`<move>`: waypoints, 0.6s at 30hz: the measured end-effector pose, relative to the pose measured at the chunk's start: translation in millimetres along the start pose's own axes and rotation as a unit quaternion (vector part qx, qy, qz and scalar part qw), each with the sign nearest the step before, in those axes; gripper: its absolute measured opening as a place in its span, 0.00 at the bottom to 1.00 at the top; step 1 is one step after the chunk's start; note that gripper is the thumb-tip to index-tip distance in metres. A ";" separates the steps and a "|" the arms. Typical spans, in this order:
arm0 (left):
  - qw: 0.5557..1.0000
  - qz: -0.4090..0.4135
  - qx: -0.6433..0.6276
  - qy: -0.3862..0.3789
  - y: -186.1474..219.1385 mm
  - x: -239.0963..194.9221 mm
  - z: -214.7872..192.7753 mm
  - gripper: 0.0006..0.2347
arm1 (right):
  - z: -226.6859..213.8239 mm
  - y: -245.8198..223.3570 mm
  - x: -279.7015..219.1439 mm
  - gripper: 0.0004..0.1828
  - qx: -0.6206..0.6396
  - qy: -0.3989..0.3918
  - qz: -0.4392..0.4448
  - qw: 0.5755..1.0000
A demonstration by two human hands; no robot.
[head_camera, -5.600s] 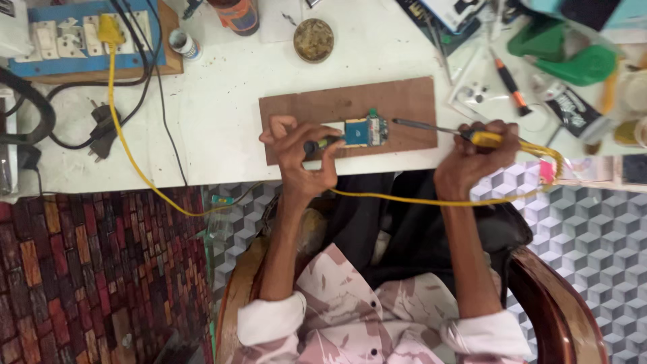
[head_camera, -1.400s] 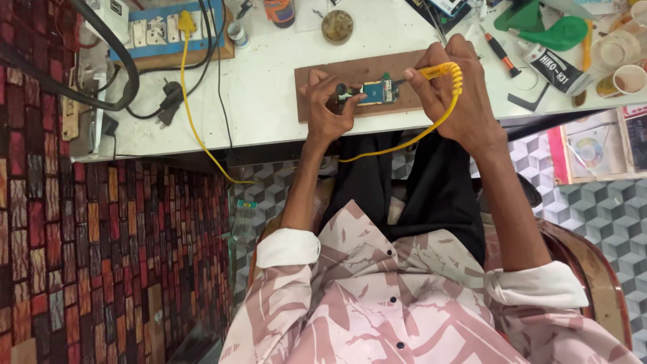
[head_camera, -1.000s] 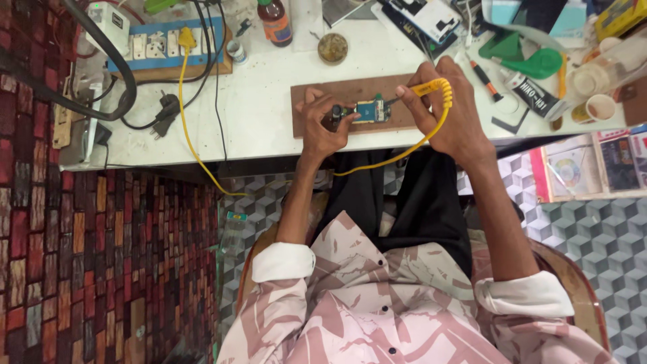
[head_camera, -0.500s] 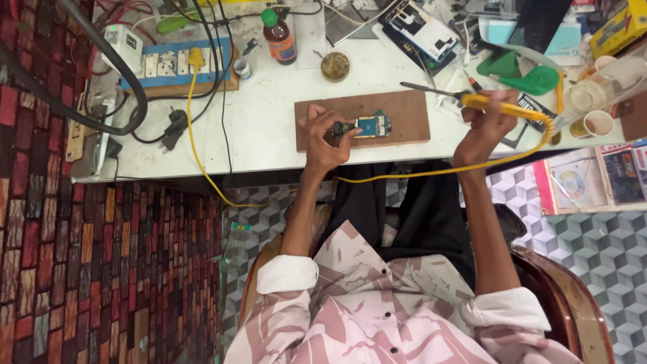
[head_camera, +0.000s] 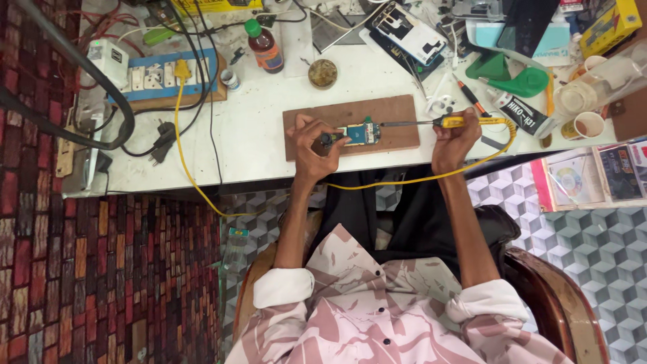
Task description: The person uses a soldering iron and a small screwdriver to work on a blue circuit board placed on a wooden board. They repeatedly apply the soldering iron to various points on the board while holding it steady with the screwdriver. The workspace is cluttered with tools and electronic components.
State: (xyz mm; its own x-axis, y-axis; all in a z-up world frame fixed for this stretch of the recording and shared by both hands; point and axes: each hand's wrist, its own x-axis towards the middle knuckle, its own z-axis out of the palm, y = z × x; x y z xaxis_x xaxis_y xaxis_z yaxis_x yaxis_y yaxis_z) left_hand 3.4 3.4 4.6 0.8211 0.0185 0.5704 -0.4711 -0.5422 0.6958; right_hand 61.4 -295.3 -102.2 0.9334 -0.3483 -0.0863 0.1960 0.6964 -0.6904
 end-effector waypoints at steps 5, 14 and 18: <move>1.000 -0.015 -0.007 0.005 2.2 -0.5 0.5 0.07 | 11.7 -3.9 -10.0 0.15 -0.033 -0.050 -0.020 0.998; 1.000 -0.022 0.013 -0.006 -0.7 -4.7 2.6 0.07 | 29.2 -7.1 -17.6 0.14 -0.078 -0.032 -0.022 0.996; 1.000 -0.019 0.020 -0.002 -1.7 -1.7 3.5 0.07 | 36.2 -8.6 -17.2 0.15 -0.095 -0.035 -0.040 0.994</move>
State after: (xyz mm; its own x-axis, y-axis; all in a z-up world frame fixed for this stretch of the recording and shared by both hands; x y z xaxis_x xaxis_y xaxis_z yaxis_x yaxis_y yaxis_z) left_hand 3.9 1.4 1.0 0.8394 0.0369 0.5423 -0.4265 -0.5737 0.6992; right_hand 54.5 -272.5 -68.8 0.9368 -0.3492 0.0200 0.2168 0.5350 -0.8166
